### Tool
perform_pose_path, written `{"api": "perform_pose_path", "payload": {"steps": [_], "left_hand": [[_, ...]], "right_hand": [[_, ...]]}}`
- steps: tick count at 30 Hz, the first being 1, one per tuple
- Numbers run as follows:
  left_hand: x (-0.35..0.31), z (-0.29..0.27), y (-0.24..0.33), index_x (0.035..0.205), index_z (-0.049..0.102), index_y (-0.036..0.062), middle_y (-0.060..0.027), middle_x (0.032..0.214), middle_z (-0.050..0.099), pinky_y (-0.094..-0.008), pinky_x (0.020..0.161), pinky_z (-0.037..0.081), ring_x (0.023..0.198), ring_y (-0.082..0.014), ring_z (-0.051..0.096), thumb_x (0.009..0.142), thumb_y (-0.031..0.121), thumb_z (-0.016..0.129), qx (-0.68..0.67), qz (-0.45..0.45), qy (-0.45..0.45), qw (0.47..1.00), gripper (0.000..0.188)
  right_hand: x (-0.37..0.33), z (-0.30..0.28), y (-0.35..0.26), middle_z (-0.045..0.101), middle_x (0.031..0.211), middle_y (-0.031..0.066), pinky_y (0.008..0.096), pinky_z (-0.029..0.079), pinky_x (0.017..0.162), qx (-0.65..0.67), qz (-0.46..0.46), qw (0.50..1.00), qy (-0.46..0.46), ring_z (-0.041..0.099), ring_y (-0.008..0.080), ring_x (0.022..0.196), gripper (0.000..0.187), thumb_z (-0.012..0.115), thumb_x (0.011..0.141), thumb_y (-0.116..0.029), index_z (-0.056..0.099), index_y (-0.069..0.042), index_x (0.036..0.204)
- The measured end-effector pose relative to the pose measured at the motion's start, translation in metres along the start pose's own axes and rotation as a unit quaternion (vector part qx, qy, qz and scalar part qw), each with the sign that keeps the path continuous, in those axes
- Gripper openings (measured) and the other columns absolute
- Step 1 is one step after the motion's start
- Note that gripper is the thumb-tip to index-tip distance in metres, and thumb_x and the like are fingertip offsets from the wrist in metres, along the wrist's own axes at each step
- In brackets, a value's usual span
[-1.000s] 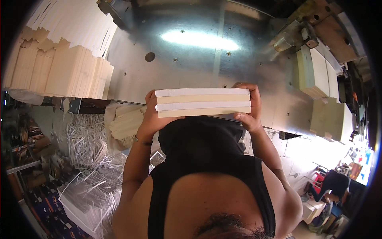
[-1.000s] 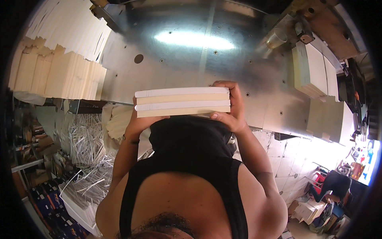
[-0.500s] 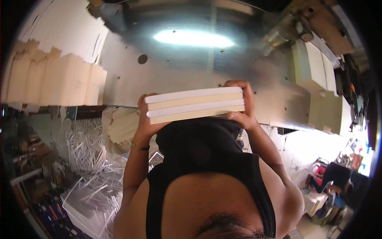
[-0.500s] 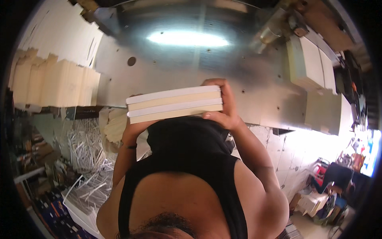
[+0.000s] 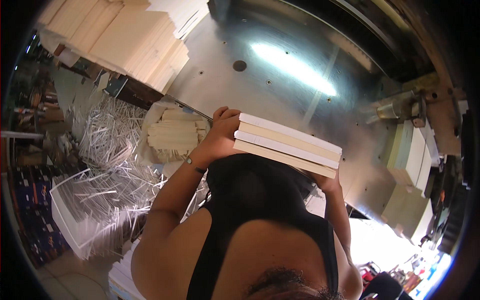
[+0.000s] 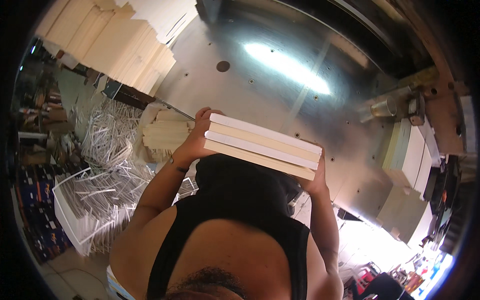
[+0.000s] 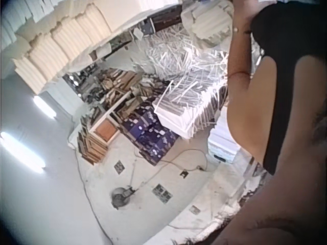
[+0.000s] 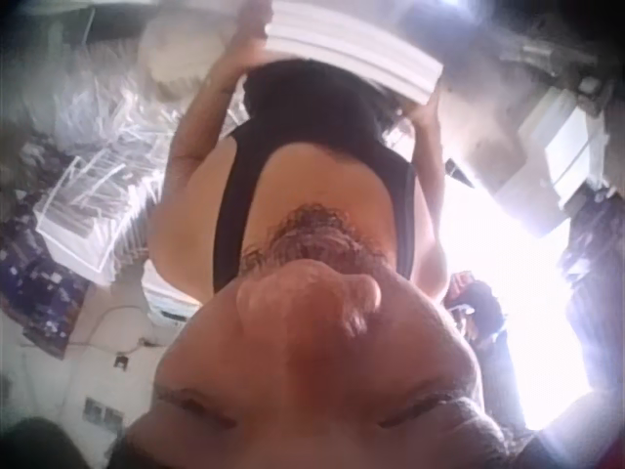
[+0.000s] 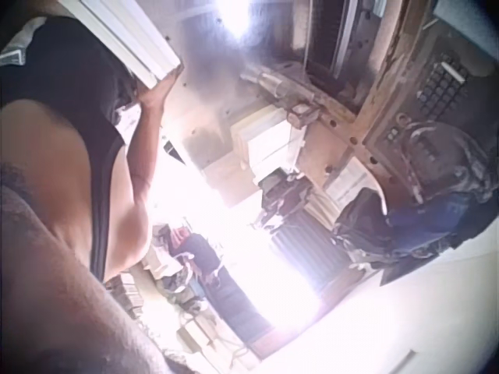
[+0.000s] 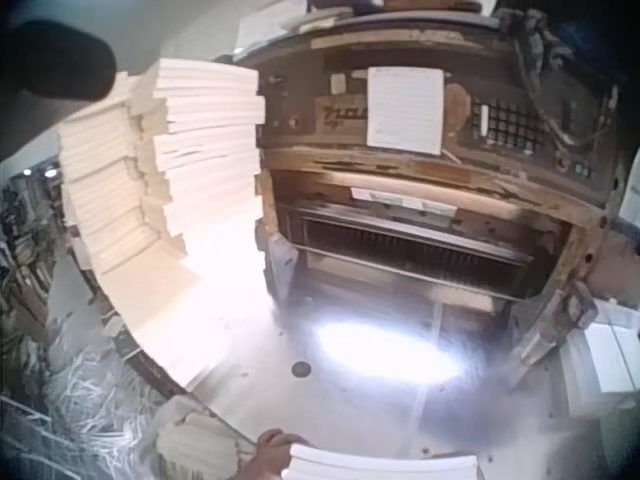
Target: The person picks up and aligns several stacks of paper blocks on a metal work surface, then pushes them into a large industrial cutting machine.
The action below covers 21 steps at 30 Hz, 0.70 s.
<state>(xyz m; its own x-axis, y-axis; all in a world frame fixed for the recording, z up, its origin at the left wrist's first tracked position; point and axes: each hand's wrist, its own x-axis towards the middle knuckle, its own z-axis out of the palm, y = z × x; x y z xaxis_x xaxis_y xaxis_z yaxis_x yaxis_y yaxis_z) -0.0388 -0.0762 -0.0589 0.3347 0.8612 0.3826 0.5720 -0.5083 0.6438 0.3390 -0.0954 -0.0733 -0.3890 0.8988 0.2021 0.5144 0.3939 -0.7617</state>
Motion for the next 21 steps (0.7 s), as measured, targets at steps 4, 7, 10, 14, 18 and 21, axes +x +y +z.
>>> {"api": "perform_pose_path", "payload": {"steps": [4,7,10,14,18,21], "left_hand": [[-0.001,-0.005,-0.003,0.114,0.068,0.0105,-0.01,0.116,0.064,-0.0463,0.114,0.029,0.12,-0.0303,0.056,0.073,0.036,0.086,-0.03,-0.018,-0.008,0.999,0.052],[-0.009,-0.001,-0.017,0.115,0.068,0.0089,-0.0111,0.117,0.063,-0.0453,0.114,0.03,0.121,-0.0316,0.054,0.068,0.039,0.089,-0.034,-0.027,-0.002,0.999,0.06],[-0.008,-0.001,-0.016,0.114,0.068,0.0076,-0.0117,0.118,0.063,-0.0439,0.114,0.03,0.122,-0.0325,0.053,0.061,0.043,0.094,-0.041,-0.04,0.002,0.998,0.068],[-0.007,-0.001,-0.018,0.113,0.068,0.0079,-0.0103,0.117,0.063,-0.0428,0.112,0.031,0.12,-0.0324,0.053,0.06,0.041,0.094,-0.048,-0.036,-0.004,0.998,0.067],[-0.008,-0.002,-0.014,0.112,0.069,0.0084,-0.0097,0.116,0.063,-0.0424,0.112,0.031,0.119,-0.032,0.053,0.06,0.04,0.093,-0.053,-0.042,0.009,0.998,0.065],[-0.009,-0.001,-0.015,0.112,0.07,0.0089,-0.0095,0.114,0.064,-0.0422,0.112,0.031,0.119,-0.0317,0.053,0.061,0.04,0.092,-0.051,-0.036,0.02,0.998,0.064]], "right_hand": [[0.001,-0.004,0.0,0.072,0.115,0.0147,0.0433,0.047,0.099,0.049,0.007,0.999,-0.021,0.065,0.0358,0.11,0.048,0.087,0.078,-0.027,0.07,-0.005,0.118],[-0.011,0.004,0.02,0.072,0.114,0.0143,0.0405,0.05,0.096,0.096,0.042,0.994,0.014,0.068,0.0288,0.107,0.054,0.086,0.079,-0.019,0.064,0.0,0.125],[-0.01,-0.001,0.019,0.071,0.118,0.0141,0.0383,0.052,0.095,0.142,0.066,0.987,-0.02,0.068,0.0267,0.108,0.054,0.086,0.079,-0.017,0.064,-0.001,0.125],[0.007,-0.022,-0.003,0.07,0.12,0.0132,0.0368,0.053,0.094,0.058,0.05,0.992,-0.097,0.067,0.0241,0.109,0.057,0.087,0.077,-0.015,0.063,0.0,0.126],[0.028,-0.036,-0.056,0.07,0.116,0.0117,0.0375,0.052,0.094,0.126,0.064,0.989,-0.031,0.066,0.0225,0.106,0.065,0.091,0.075,-0.018,0.059,0.002,0.128],[0.032,-0.047,-0.052,0.068,0.111,0.0105,0.0375,0.051,0.094,0.084,0.017,0.996,-0.023,0.065,0.021,0.104,0.075,0.095,0.073,-0.026,0.054,0.002,0.129]]}}
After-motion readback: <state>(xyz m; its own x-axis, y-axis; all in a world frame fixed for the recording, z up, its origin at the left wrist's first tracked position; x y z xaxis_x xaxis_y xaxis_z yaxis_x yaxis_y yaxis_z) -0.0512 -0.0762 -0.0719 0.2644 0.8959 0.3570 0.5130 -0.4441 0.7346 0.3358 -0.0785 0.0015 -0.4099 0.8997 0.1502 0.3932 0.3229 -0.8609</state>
